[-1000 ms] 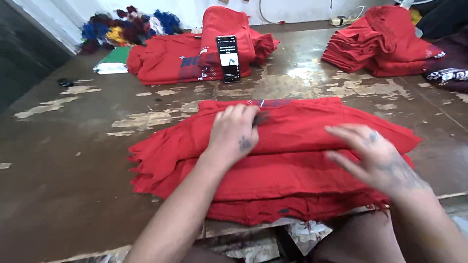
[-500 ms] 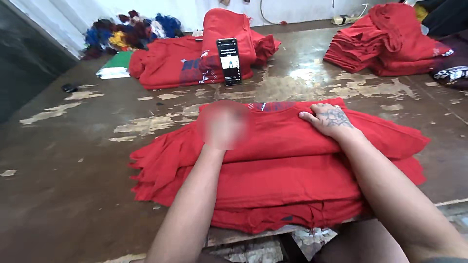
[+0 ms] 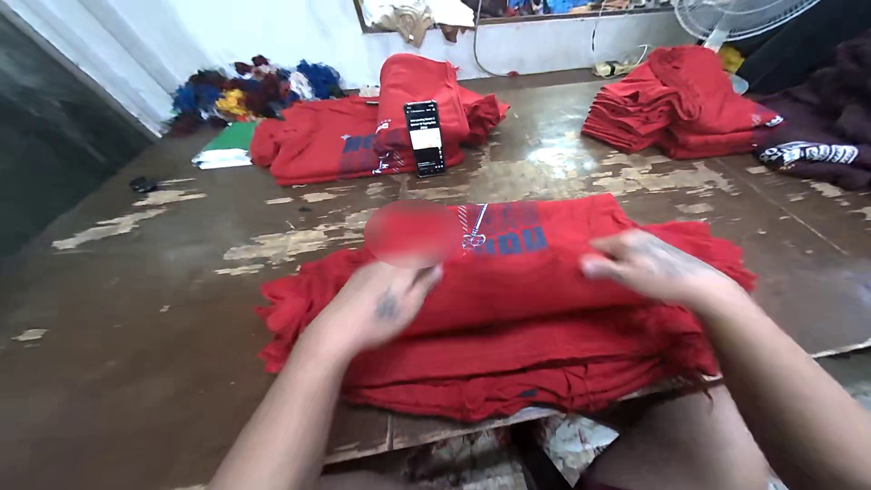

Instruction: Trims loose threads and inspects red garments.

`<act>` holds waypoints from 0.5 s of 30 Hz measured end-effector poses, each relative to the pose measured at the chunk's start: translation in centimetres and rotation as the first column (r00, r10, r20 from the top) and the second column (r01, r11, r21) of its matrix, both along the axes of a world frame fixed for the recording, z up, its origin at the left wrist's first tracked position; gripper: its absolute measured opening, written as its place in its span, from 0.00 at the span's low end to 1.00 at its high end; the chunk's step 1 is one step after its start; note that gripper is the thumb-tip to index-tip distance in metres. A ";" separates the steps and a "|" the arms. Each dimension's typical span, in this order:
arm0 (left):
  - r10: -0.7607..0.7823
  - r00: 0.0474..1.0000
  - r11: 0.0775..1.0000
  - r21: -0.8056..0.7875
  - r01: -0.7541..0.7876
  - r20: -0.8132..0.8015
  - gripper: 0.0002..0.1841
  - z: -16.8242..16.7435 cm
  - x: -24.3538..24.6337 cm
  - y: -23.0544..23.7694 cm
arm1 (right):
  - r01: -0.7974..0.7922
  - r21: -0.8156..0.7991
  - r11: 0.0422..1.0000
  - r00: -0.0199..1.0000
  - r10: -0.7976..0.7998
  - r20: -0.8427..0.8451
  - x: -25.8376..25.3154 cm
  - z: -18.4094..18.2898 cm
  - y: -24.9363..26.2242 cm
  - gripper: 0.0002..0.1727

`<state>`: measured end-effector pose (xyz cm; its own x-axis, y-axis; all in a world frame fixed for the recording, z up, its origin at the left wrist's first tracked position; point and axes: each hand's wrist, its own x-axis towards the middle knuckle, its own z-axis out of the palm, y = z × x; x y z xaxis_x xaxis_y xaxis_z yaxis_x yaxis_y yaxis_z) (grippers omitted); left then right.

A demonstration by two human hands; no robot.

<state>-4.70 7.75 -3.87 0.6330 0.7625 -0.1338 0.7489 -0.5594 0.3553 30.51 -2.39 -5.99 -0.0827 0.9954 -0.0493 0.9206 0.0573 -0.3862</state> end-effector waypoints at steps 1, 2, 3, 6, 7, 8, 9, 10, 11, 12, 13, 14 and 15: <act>-0.056 0.994 0.998 0.036 0.053 0.088 0.26 0.3 -2.5 -2.6 | -0.103 0.139 0.985 0.995 0.101 0.026 -0.1 -0.3 -3.6 0.42; -0.113 0.974 0.987 0.133 0.088 0.196 0.26 -0.1 -4.7 -4.0 | -0.155 0.235 0.960 0.988 0.152 0.030 0.0 -0.5 -6.5 0.46; -0.157 0.947 0.976 0.187 0.106 0.281 0.26 -0.3 -6.3 -4.3 | -0.185 0.284 0.941 0.982 0.187 0.020 0.3 -0.6 -8.3 0.49; -0.053 0.924 0.976 0.214 -0.032 0.378 0.27 0.0 -7.2 -2.5 | -0.186 0.383 0.905 0.981 0.190 0.028 0.3 -0.5 -7.9 0.45; 0.018 0.925 0.967 0.227 -0.112 0.380 0.27 0.2 -6.4 -0.6 | -0.169 0.432 0.886 0.985 0.163 0.050 -0.1 -0.5 -6.2 0.42; 0.077 0.930 0.951 0.255 -0.177 0.359 0.28 0.1 -5.6 1.9 | -0.152 0.443 0.883 0.988 0.143 0.054 -0.8 -0.7 -4.4 0.38; 0.127 0.938 0.935 0.276 -0.221 0.322 0.26 -0.8 -5.1 4.6 | -0.148 0.379 0.913 0.989 0.144 0.040 -1.7 -1.1 -2.9 0.34; 0.159 0.950 0.931 0.278 -0.235 0.270 0.25 -2.6 -5.1 6.9 | -0.170 0.234 0.957 0.985 0.173 0.008 -3.1 -1.7 -2.0 0.30; 0.161 0.963 0.931 0.291 -0.221 0.216 0.24 -5.2 -5.6 8.7 | -0.238 0.117 0.964 0.971 0.238 0.010 -4.7 -2.7 -1.7 0.28; 0.150 0.971 0.932 0.301 -0.201 0.184 0.24 -8.0 -6.4 9.7 | -0.331 0.086 0.940 0.943 0.327 0.064 -5.8 -3.6 -2.0 0.29; 0.146 0.971 0.931 0.306 -0.199 0.188 0.24 -10.4 -7.3 10.0 | -0.405 0.103 0.908 0.911 0.391 0.133 -6.3 -4.0 -2.4 0.30; 0.150 0.965 0.921 0.324 -0.216 0.217 0.23 -11.9 -7.9 9.8 | -0.462 0.134 0.877 0.882 0.438 0.175 -6.2 -3.5 -2.7 0.32; 0.151 0.959 0.914 0.337 -0.228 0.240 0.22 -12.4 -8.1 9.4 | -0.497 0.137 0.857 0.862 0.470 0.187 -6.0 -2.6 -2.4 0.33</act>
